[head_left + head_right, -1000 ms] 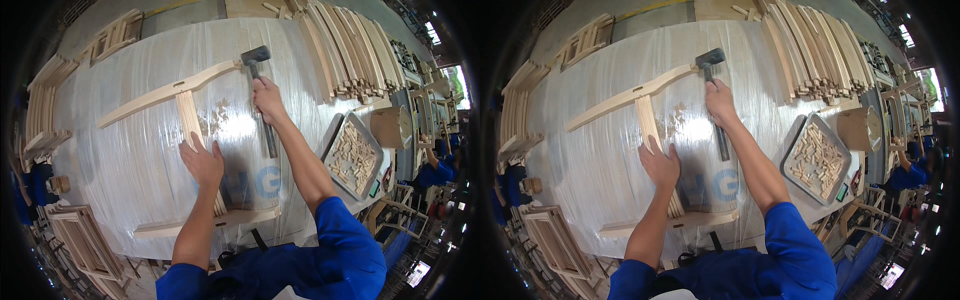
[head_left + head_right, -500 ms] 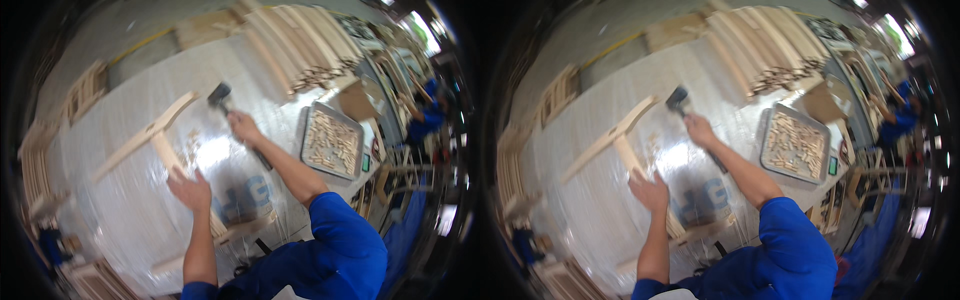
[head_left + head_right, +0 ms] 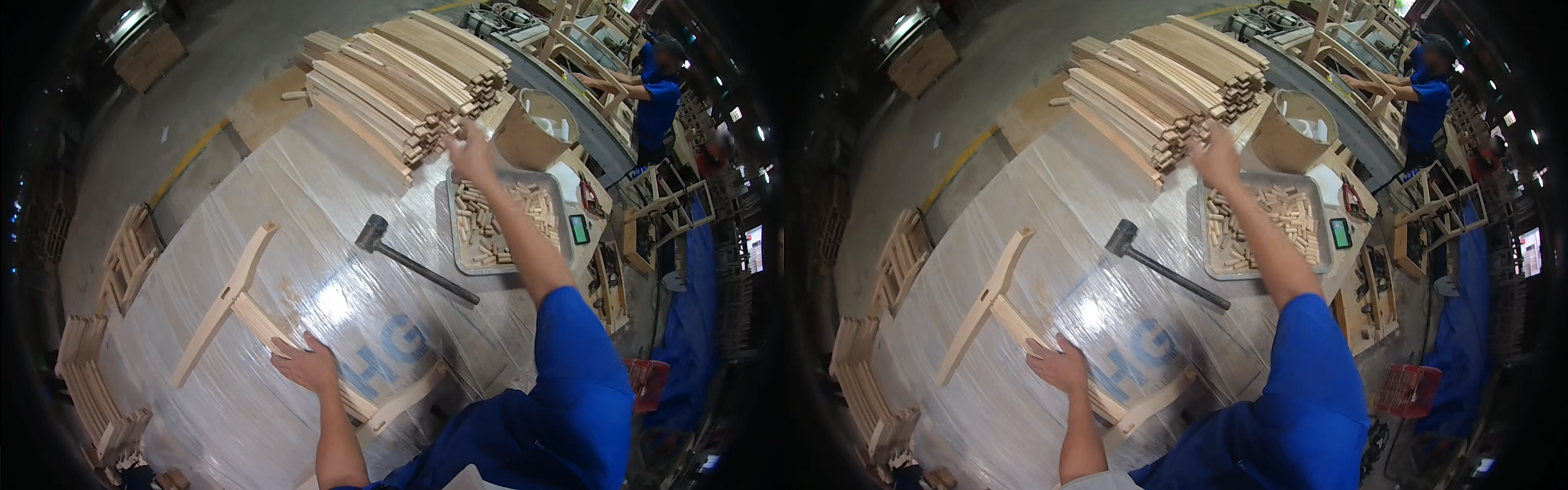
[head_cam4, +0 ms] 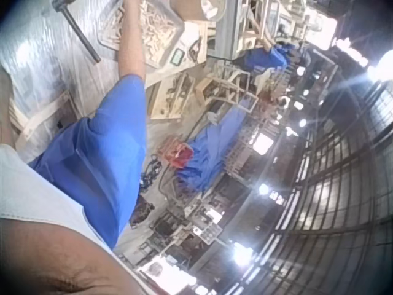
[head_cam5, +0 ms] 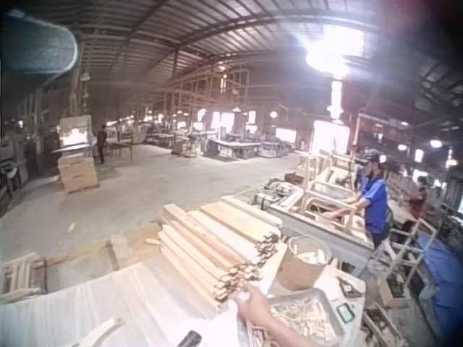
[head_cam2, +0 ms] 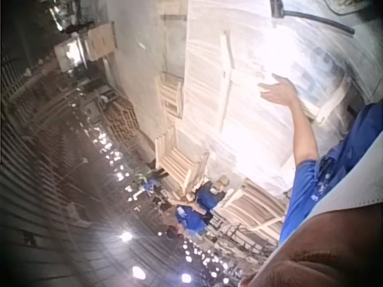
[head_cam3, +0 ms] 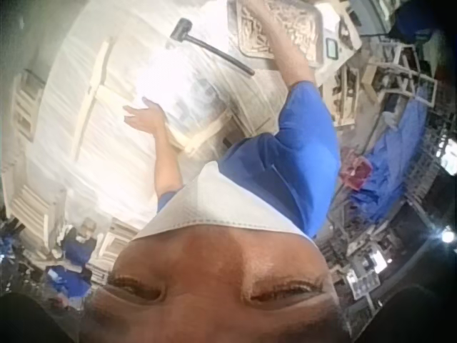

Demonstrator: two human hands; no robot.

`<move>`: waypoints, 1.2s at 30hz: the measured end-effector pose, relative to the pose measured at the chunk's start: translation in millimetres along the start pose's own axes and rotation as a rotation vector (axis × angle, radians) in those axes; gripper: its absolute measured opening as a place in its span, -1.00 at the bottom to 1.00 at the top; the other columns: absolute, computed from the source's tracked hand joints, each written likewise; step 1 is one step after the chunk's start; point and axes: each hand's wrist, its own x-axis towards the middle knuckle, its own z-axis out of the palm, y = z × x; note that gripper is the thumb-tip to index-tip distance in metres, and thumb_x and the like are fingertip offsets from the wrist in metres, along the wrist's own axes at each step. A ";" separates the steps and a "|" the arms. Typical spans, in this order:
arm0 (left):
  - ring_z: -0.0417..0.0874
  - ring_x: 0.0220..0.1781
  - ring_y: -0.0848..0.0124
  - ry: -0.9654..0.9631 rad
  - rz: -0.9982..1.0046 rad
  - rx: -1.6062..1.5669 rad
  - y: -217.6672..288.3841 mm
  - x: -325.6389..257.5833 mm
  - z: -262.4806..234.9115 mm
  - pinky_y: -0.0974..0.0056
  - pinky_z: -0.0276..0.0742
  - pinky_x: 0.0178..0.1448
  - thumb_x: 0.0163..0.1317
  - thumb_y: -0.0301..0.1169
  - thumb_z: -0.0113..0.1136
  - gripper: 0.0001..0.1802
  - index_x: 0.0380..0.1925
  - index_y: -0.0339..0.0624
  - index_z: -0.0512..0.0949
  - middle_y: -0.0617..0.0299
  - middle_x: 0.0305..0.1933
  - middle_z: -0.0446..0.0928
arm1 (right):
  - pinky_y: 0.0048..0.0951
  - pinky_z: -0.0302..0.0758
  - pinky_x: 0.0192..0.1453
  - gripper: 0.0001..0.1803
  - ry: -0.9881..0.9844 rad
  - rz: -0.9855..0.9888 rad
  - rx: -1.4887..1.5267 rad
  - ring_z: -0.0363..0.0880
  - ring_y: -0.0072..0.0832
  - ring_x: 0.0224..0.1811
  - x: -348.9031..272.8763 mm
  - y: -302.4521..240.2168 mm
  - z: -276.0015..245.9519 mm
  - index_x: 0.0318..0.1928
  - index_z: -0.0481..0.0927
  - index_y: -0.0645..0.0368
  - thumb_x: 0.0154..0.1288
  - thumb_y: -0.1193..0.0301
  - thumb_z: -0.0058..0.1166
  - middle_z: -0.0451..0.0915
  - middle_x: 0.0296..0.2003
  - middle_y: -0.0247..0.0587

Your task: The person assembles a wooden chair frame by inserting wooden dowels into pre-drilled holes and tapping them with a rubber mallet. They repeatedly pick up dowels, align frame pieces, and hammer joints to secure the structure.

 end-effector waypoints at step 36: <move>0.64 0.20 0.00 -0.263 1.116 0.153 82.6 -125.2 -198.7 -0.08 0.49 0.31 0.24 -0.27 0.40 -0.60 0.07 0.00 0.60 0.06 0.04 0.66 | -0.53 0.61 -0.31 -0.46 -1.351 0.328 1.091 0.72 -0.52 -0.24 -263.1 -1.5 -180.7 0.33 0.56 0.32 0.46 0.29 0.24 0.70 -0.27 -0.25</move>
